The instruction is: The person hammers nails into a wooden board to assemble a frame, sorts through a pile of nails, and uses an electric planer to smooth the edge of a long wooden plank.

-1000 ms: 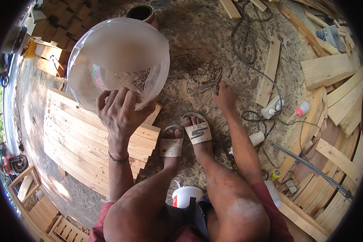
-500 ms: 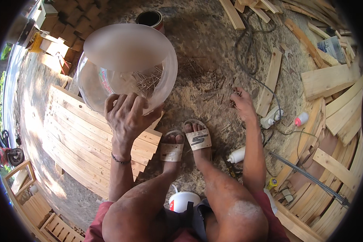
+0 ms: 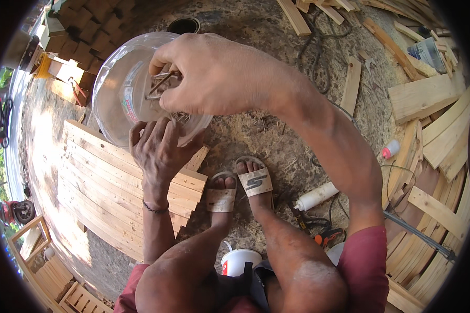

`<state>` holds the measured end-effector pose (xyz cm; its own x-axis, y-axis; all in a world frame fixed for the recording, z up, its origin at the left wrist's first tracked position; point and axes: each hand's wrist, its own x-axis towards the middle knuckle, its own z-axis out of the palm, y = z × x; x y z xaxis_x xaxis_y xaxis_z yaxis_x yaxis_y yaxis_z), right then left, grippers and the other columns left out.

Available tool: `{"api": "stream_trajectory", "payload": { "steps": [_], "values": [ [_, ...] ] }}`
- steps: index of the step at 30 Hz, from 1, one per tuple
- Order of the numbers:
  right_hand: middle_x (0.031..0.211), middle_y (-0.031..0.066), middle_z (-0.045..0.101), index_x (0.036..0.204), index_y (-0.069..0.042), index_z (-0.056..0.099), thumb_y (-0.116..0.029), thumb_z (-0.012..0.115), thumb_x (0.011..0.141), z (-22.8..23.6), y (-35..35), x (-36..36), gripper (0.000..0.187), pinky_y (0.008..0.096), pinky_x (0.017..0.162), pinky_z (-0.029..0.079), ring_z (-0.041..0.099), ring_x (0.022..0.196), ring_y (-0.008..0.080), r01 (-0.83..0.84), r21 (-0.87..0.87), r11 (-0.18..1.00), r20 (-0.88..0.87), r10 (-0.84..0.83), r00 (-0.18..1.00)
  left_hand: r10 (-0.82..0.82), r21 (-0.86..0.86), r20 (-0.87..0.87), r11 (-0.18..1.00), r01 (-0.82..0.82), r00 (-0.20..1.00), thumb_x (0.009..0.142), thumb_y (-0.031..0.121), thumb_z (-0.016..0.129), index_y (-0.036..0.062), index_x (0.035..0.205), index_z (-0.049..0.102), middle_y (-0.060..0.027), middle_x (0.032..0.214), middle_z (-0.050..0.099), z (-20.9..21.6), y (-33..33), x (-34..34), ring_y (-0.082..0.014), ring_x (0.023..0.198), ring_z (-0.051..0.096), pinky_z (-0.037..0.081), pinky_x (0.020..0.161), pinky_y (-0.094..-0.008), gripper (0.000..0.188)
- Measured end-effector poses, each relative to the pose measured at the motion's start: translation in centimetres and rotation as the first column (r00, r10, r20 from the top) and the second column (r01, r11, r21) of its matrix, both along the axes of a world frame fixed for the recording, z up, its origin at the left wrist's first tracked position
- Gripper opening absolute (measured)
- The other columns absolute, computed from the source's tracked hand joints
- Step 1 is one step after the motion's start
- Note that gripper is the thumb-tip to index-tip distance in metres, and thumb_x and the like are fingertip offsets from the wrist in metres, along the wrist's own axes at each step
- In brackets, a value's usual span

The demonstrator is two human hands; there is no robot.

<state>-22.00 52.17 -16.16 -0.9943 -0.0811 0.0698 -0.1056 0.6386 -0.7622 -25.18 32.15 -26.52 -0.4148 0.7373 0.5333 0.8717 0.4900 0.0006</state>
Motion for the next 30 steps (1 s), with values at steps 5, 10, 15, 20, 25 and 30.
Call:
{"api": "stream_trajectory", "payload": {
  "steps": [5,10,15,20,25,30],
  "values": [
    [0.099,0.0175,0.072,0.12,0.003,0.063,-0.017,0.065,0.089,-1.9,1.7,0.8,0.037,0.0306,0.079,0.057,0.072,0.092,0.02,0.07,-0.204,0.976,-0.081,-0.088,0.993,-0.055,-0.012,0.027,0.998,0.055,0.998,0.067,0.036,0.086,0.0136,0.074,0.058,0.0018,0.067,0.057,0.3,0.5,0.1,-0.0186,0.065,0.06,0.044,0.08,-0.0364,0.036],
    [0.106,0.0201,0.071,0.118,0.004,0.065,-0.028,0.066,0.088,-8.3,10.2,3.1,0.044,0.0384,0.085,0.057,0.071,0.097,0.0259,0.404,-0.34,0.849,0.071,-0.405,0.912,-0.041,-0.023,0.061,0.999,0.043,0.997,0.064,0.031,0.087,0.0129,0.076,0.059,0.0008,0.067,0.058,0.8,0.7,-0.2,-0.0201,0.067,0.062,0.044,0.082,-0.0373,0.036],
    [0.137,0.0206,0.055,0.139,-0.009,0.052,-0.04,0.067,0.088,-25.5,15.5,6.5,0.062,0.0504,0.105,0.044,0.056,0.124,0.0327,0.414,0.403,0.816,0.346,-0.555,0.757,-0.068,0.005,0.023,0.998,0.068,0.997,0.063,0.031,0.088,0.0129,0.081,0.062,0.0006,0.068,0.059,1.1,1.0,-0.7,-0.0203,0.071,0.063,0.044,0.085,-0.0381,0.036],
    [0.16,0.0172,0.023,0.155,-0.014,0.027,-0.045,0.07,0.086,-30.2,10.1,8.4,0.086,0.0599,0.114,0.03,0.028,0.145,0.0354,0.232,0.628,0.743,0.376,-0.55,0.746,-0.059,0.022,0.035,0.998,0.058,0.998,0.067,0.027,0.086,0.011,0.094,0.064,-0.0011,0.079,0.063,1.5,-0.1,-3.0,-0.0222,0.081,0.064,0.042,0.092,-0.0422,0.037],
    [0.151,0.014,0.038,0.149,-0.012,0.039,-0.034,0.071,0.086,-31.3,9.7,10.0,0.075,0.0625,0.113,0.029,0.034,0.141,0.035,0.266,0.544,0.796,0.327,-0.493,0.806,0.043,0.03,0.006,0.999,-0.043,0.999,0.077,0.029,0.082,0.0112,0.125,0.058,-0.0094,0.112,0.061,0.4,-0.4,-4.3,-0.0271,0.109,0.058,0.037,0.104,-0.0477,0.057],
    [0.144,0.0136,0.048,0.143,-0.011,0.047,-0.026,0.07,0.084,-33.1,11.4,12.5,0.065,0.0625,0.11,0.032,0.039,0.137,0.0354,0.272,0.457,0.847,0.243,-0.413,0.878,0.056,0.169,0.035,0.984,-0.061,0.998,0.081,0.025,0.078,0.0118,0.134,0.05,-0.0139,0.132,0.048,-0.2,0.3,-2.0,-0.0317,0.126,0.044,0.032,0.107,-0.0497,0.061]
  ]
}}
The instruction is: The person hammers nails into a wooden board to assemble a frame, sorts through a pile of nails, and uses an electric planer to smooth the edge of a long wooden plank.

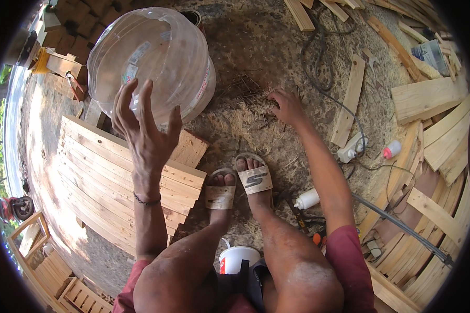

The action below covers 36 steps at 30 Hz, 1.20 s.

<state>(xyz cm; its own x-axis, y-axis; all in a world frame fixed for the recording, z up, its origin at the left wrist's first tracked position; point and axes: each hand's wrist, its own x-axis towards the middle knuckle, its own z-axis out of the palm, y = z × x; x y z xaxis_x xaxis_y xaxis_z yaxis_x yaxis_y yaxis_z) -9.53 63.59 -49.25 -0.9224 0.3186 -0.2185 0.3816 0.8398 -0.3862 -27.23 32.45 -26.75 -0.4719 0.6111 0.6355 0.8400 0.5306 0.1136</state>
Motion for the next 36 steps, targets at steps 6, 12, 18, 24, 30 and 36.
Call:
{"api": "stream_trajectory", "payload": {
  "steps": [6,12,18,24,30,36],
  "values": [
    [0.147,0.0129,0.045,0.143,-0.014,0.048,-0.026,0.067,0.087,1.2,-0.7,0.3,0.06,0.056,0.112,0.035,0.039,0.138,0.036,0.091,-0.017,0.996,-0.026,-0.091,0.996,-0.304,-0.061,0.349,0.937,0.345,0.887,0.073,0.009,0.074,0.0102,0.11,0.063,-0.0096,0.115,0.059,-4.2,1.1,6.0,-0.0306,0.114,0.055,0.043,0.099,-0.0455,0.039],
    [0.152,0.0119,0.037,0.146,-0.018,0.045,-0.034,0.066,0.09,2.6,-1.2,-0.4,0.061,0.0529,0.11,0.041,0.041,0.136,0.0364,0.083,0.077,0.994,0.202,-0.097,0.975,-0.111,-0.371,0.68,0.801,0.47,0.725,0.082,0.017,0.067,0.0064,0.109,0.062,-0.0153,0.108,0.063,-11.7,1.9,7.3,-0.0348,0.104,0.061,0.047,0.091,-0.0457,0.029],
    [0.151,0.0104,0.036,0.142,-0.021,0.048,-0.032,0.067,0.09,2.8,-1.3,-0.2,0.056,0.0523,0.112,0.039,0.038,0.138,0.0344,0.102,0.066,0.993,0.158,-0.111,0.981,-0.133,-0.372,0.745,0.731,0.572,0.654,0.084,0.021,0.067,0.0045,0.103,0.061,-0.0167,0.099,0.064,-14.6,2.4,7.8,-0.0362,0.093,0.065,0.049,0.085,-0.0467,0.026],
    [0.151,0.008,0.036,0.141,-0.025,0.049,-0.031,0.064,0.092,2.6,-1.5,-0.4,0.051,0.0572,0.113,0.036,0.034,0.14,0.0355,0.096,0.109,0.989,0.199,-0.116,0.973,-0.116,-0.37,0.776,0.713,0.596,0.62,0.084,0.022,0.067,0.0067,0.107,0.062,-0.0165,0.1,0.064,-14.8,2.7,8.2,-0.0354,0.095,0.065,0.049,0.085,-0.0462,0.027],
    [0.147,0.0083,0.039,0.136,-0.024,0.055,-0.028,0.061,0.093,1.7,-1.6,0.2,0.043,0.0579,0.109,0.039,0.041,0.133,0.0347,0.093,0.138,0.986,0.053,-0.101,0.993,-0.023,-0.383,0.847,0.665,0.641,0.53,0.085,0.022,0.066,0.0133,0.128,0.058,-0.0192,0.104,0.064,-15.5,2.5,8.6,-0.0361,0.099,0.065,0.051,0.083,-0.0466,0.044],
    [0.144,0.0086,0.044,0.136,-0.023,0.056,-0.024,0.059,0.094,1.5,-1.4,0.0,0.042,0.0531,0.107,0.041,0.043,0.132,0.033,0.019,0.148,0.989,0.082,-0.031,0.996,-0.041,-0.386,0.837,0.663,0.642,0.545,0.084,0.021,0.066,0.0125,0.128,0.057,-0.0209,0.102,0.064,-16.0,2.4,9.1,-0.0384,0.097,0.065,0.051,0.082,-0.0472,0.046]
  ]
}}
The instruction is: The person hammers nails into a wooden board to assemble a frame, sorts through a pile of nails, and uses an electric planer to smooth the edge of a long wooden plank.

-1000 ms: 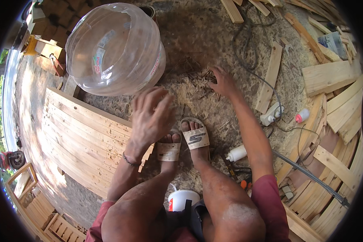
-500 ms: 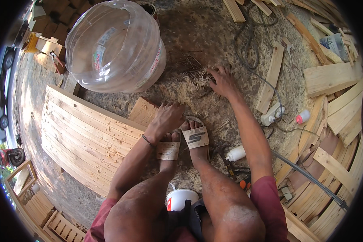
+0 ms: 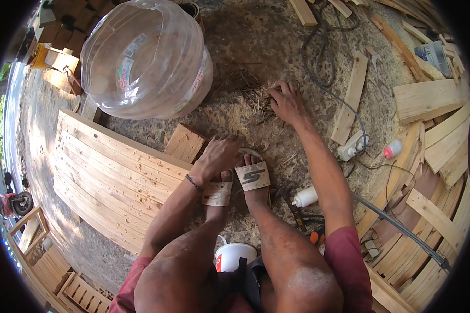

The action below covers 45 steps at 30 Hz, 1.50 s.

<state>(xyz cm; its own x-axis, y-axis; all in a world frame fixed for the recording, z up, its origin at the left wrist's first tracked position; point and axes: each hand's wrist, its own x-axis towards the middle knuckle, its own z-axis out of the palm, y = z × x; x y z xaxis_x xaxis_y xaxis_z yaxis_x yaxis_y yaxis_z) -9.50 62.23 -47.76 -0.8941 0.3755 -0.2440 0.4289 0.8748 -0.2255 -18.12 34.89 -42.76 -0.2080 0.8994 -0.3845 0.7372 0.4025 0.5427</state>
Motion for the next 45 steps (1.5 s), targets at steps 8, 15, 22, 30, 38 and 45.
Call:
{"api": "stream_trajectory", "payload": {
  "steps": [8,15,22,30,38,45],
  "values": [
    [0.137,0.0086,0.049,0.13,-0.021,0.06,-0.03,0.058,0.098,-1.1,-0.1,1.4,0.034,0.0505,0.098,0.048,0.048,0.123,0.0318,-0.02,0.103,0.994,-0.114,0.032,0.993,0.006,0.059,0.036,0.998,-0.008,0.999,0.081,0.021,0.068,0.0098,0.125,0.058,-0.0209,0.1,0.064,-0.5,-0.6,0.1,-0.0389,0.098,0.064,0.05,0.083,-0.0481,0.046],
    [0.13,0.0097,0.051,0.131,-0.018,0.058,-0.03,0.058,0.097,-0.7,0.1,1.2,0.036,0.0503,0.094,0.049,0.05,0.119,0.0319,0.041,0.002,0.999,-0.088,-0.041,0.995,-0.025,0.045,0.015,0.999,0.024,1.0,0.081,0.021,0.068,0.0068,0.121,0.059,-0.0196,0.1,0.064,-0.1,0.1,0.2,-0.0378,0.099,0.064,0.051,0.084,-0.0471,0.043],
    [0.116,0.0162,0.057,0.122,-0.003,0.057,-0.026,0.058,0.098,-0.8,-0.5,1.2,0.033,0.0487,0.091,0.05,0.056,0.111,0.0343,0.0,0.048,0.999,-0.09,0.004,0.996,-0.003,0.054,0.043,0.999,0.0,0.999,0.082,0.02,0.067,0.0065,0.117,0.06,-0.0187,0.096,0.065,0.1,0.0,0.1,-0.039,0.094,0.065,0.052,0.082,-0.0479,0.039],
    [0.101,0.0151,0.066,0.114,0.002,0.059,-0.024,0.057,0.097,-0.2,-2.7,5.0,0.031,0.0393,0.078,0.053,0.066,0.089,0.0282,0.483,-0.598,0.639,-0.176,-0.693,0.699,0.122,0.127,0.334,0.977,-0.173,0.934,0.09,0.026,0.064,0.0008,0.127,0.055,-0.0213,0.109,0.068,0.2,1.3,-0.5,-0.0341,0.101,0.068,0.053,0.088,-0.0417,0.046],
    [0.088,0.003,0.064,0.103,-0.009,0.059,-0.029,0.058,0.098,0.2,-5.5,6.5,0.021,0.0282,0.059,0.047,0.059,0.07,0.0137,-0.127,-0.845,-0.52,0.438,-0.808,0.393,0.516,-0.324,0.845,0.706,-0.629,0.143,0.101,0.035,0.051,0.0027,0.135,0.051,-0.0119,0.123,0.064,-1.8,5.7,1.0,-0.0217,0.113,0.06,0.047,0.095,-0.0355,0.047],
    [0.093,-0.0013,0.064,0.118,-0.009,0.06,-0.024,0.058,0.098,2.7,-10.3,6.7,0.025,0.0267,0.061,0.046,0.058,0.076,0.008,0.31,-0.944,-0.108,0.28,-0.757,0.59,0.49,-0.53,0.831,0.555,-0.641,-0.263,0.104,0.029,0.044,0.0042,0.134,0.048,-0.0115,0.121,0.061,-4.2,6.3,3.5,-0.022,0.106,0.06,0.048,0.092,-0.0367,0.039]
  ]
}}
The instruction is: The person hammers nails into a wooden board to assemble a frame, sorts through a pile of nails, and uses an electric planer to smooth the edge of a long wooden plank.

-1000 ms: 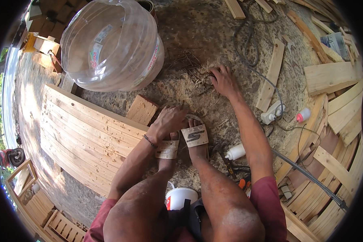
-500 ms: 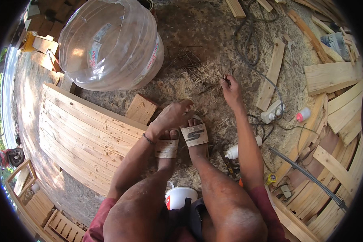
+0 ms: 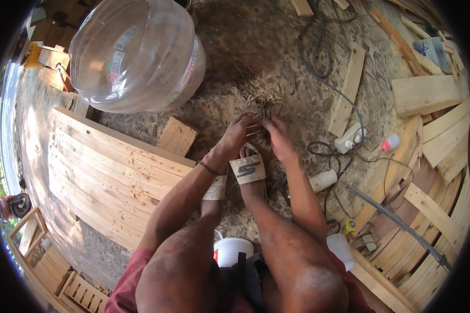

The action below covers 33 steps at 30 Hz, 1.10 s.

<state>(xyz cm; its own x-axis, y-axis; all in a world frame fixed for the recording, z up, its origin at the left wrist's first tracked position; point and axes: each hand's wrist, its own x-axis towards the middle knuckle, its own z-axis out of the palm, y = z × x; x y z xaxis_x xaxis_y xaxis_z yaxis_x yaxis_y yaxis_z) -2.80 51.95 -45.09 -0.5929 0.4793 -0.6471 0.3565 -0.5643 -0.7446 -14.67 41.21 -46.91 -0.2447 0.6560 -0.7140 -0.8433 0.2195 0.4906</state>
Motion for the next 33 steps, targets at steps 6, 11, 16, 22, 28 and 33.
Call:
{"api": "stream_trajectory", "payload": {
  "steps": [6,11,16,22,28,33],
  "values": [
    [0.111,0.0119,0.066,0.143,-0.004,0.045,-0.013,0.054,0.097,0.8,-2.0,1.2,0.047,0.0316,0.082,0.051,0.062,0.097,0.0174,-0.267,0.291,0.919,-0.008,0.281,0.96,0.091,0.177,0.209,0.976,-0.129,0.974,0.106,0.028,0.042,0.0053,0.126,0.052,-0.0091,0.102,0.059,-0.8,0.2,1.2,-0.0207,0.097,0.057,0.049,0.09,-0.0392,0.032],
    [0.129,0.0289,0.059,0.141,-0.002,0.045,-0.003,0.051,0.091,2.6,-3.9,1.6,0.051,0.0418,0.099,0.05,0.06,0.12,0.0354,-0.455,0.757,0.468,0.331,0.327,0.885,0.192,0.189,0.467,0.932,-0.309,0.863,0.106,0.026,0.042,0.0074,0.117,0.053,-0.0092,0.098,0.059,-1.3,-0.3,1.9,-0.0217,0.099,0.057,0.049,0.091,-0.0414,0.024],
    [0.132,0.0258,0.057,0.138,-0.005,0.051,-0.006,0.053,0.091,4.9,-3.9,-0.1,0.047,0.0407,0.102,0.049,0.059,0.121,0.039,-0.415,0.681,0.603,0.214,0.378,0.901,0.344,0.079,0.422,0.908,-0.412,0.839,0.104,0.021,0.046,0.0093,0.113,0.054,-0.0042,0.093,0.057,-3.5,-2.5,0.8,-0.0228,0.1,0.058,0.048,0.093,-0.0432,0.017],
    [0.133,0.0256,0.056,0.132,-0.005,0.056,-0.03,0.065,0.093,2.8,2.0,-3.4,0.048,0.0463,0.101,0.047,0.055,0.124,0.0378,-0.587,0.556,0.588,0.604,0.2,0.771,0.369,0.019,0.318,0.918,-0.395,0.873,0.102,0.018,0.052,0.0083,0.113,0.053,-0.001,0.084,0.054,-2.7,-4.3,-1.5,-0.0138,0.076,0.056,0.049,0.063,-0.0282,0.015],
    [0.143,0.0213,0.044,0.133,-0.009,0.055,-0.03,0.072,0.083,-5.6,0.7,-3.5,0.056,0.0577,0.107,0.036,0.04,0.132,0.0439,-0.62,0.768,0.162,0.631,-0.023,0.775,0.151,-0.082,0.026,0.986,-0.148,0.988,0.098,0.021,0.057,0.0082,0.086,0.058,0.0016,0.064,0.048,0.3,-3.7,-3.9,-0.0117,0.055,0.046,0.04,0.052,-0.0265,0.017],
    [0.129,0.0167,0.052,0.125,-0.008,0.06,-0.02,0.061,0.087,-6.1,-0.9,-3.4,0.039,0.054,0.102,0.04,0.05,0.12,0.0346,-0.698,0.715,-0.036,0.699,0.015,0.715,-0.591,-0.547,-0.806,0.768,0.334,0.038,0.087,0.02,0.064,0.0036,0.091,0.063,-0.0181,0.085,0.067,1.0,-5.6,-6.4,-0.0356,0.078,0.067,0.051,0.066,-0.0445,0.017]
  ]
}}
